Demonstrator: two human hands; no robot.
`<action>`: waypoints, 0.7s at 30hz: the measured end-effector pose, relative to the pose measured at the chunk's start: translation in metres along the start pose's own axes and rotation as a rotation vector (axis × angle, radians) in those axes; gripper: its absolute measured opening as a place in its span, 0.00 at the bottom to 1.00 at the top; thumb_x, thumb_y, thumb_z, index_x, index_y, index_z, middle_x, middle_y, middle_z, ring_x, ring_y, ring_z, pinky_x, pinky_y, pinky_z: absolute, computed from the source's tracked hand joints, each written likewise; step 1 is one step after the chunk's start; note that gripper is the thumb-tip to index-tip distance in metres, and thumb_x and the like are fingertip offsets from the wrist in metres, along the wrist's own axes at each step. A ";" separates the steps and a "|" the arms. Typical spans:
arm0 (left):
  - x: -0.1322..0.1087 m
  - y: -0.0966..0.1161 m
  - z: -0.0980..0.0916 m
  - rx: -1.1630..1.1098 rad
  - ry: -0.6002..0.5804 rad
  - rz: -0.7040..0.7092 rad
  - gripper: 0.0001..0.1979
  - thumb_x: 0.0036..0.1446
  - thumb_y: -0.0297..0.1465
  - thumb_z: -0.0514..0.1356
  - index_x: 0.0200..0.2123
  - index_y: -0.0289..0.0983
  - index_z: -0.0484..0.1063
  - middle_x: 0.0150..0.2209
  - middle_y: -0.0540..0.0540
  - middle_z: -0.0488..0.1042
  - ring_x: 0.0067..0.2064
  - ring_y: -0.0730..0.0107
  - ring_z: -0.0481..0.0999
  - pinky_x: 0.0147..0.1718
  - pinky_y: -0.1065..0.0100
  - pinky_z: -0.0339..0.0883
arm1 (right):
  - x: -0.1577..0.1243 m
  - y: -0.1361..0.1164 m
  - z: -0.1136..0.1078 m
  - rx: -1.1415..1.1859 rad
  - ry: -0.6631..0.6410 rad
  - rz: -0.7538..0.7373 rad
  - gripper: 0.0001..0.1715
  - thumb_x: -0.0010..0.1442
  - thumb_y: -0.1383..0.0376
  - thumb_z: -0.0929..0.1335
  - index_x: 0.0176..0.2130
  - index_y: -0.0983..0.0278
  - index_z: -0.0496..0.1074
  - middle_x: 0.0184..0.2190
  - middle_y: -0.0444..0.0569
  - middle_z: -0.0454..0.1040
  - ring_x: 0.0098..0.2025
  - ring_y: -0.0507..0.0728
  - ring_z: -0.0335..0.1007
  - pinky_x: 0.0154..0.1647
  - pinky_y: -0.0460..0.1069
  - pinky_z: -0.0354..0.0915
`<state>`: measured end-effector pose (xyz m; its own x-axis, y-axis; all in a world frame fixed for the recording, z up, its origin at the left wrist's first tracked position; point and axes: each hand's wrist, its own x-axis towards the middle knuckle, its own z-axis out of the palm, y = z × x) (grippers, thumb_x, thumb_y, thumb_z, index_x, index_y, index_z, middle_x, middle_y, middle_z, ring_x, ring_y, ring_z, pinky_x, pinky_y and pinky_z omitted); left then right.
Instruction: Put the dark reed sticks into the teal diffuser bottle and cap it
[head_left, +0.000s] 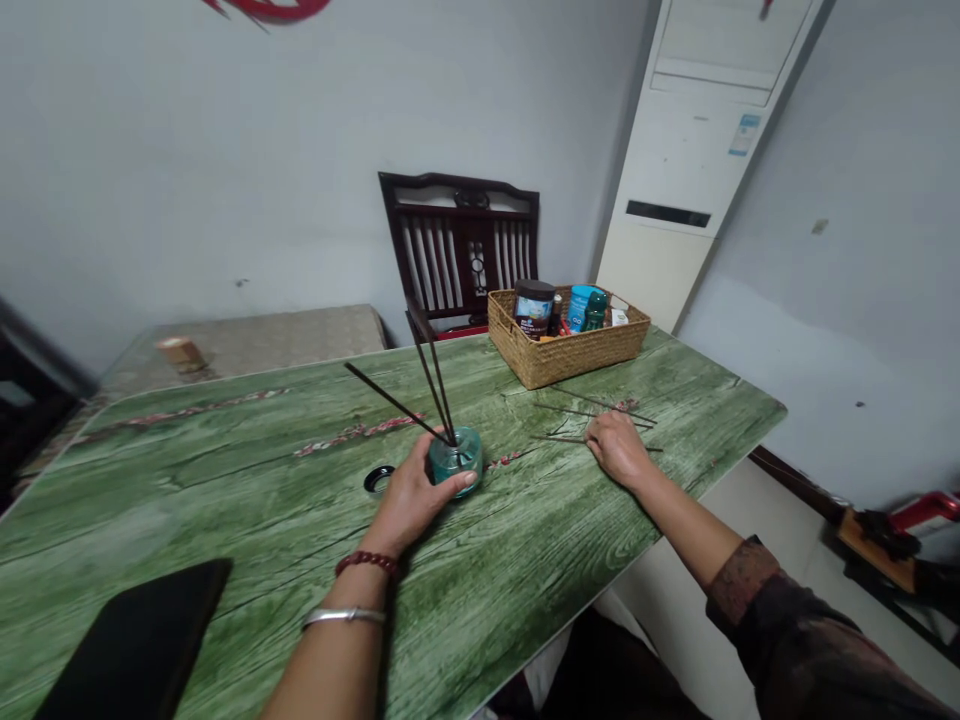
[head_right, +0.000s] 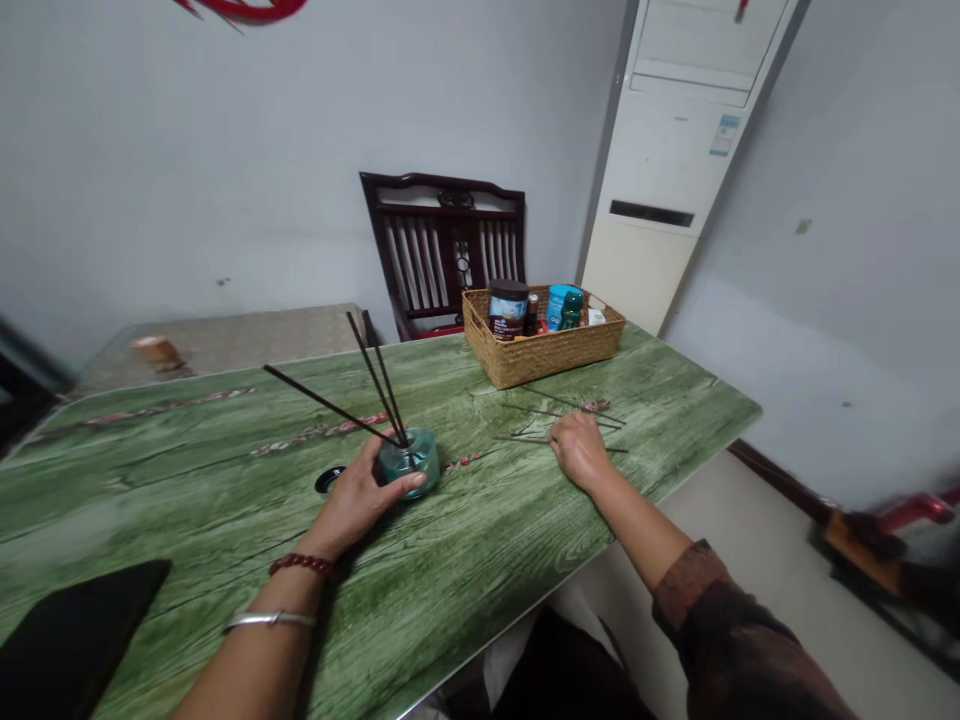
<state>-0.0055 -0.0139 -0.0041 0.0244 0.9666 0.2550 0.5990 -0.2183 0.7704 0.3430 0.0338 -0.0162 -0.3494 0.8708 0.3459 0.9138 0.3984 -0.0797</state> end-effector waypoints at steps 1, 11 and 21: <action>0.000 0.000 0.000 -0.002 0.002 0.004 0.39 0.48 0.50 0.66 0.58 0.35 0.64 0.53 0.35 0.76 0.53 0.47 0.76 0.54 0.51 0.68 | 0.001 -0.003 -0.004 -0.012 0.002 -0.016 0.06 0.61 0.69 0.69 0.36 0.64 0.78 0.39 0.54 0.77 0.47 0.63 0.67 0.50 0.55 0.58; -0.001 -0.001 0.000 -0.021 0.014 0.016 0.39 0.47 0.49 0.66 0.58 0.35 0.65 0.51 0.36 0.77 0.52 0.47 0.77 0.53 0.50 0.69 | 0.060 -0.084 -0.084 0.953 0.421 -0.071 0.06 0.64 0.60 0.65 0.37 0.60 0.68 0.33 0.45 0.77 0.33 0.55 0.71 0.37 0.50 0.66; -0.001 -0.003 0.002 -0.057 0.023 0.046 0.38 0.48 0.47 0.67 0.59 0.36 0.64 0.54 0.36 0.76 0.54 0.47 0.76 0.54 0.49 0.68 | 0.096 -0.171 -0.097 1.355 0.337 -0.197 0.15 0.62 0.50 0.68 0.37 0.58 0.65 0.34 0.44 0.78 0.33 0.52 0.72 0.35 0.49 0.70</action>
<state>-0.0061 -0.0139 -0.0080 0.0319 0.9523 0.3036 0.5510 -0.2702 0.7896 0.1734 0.0218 0.1213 -0.2046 0.7363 0.6450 -0.1158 0.6362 -0.7628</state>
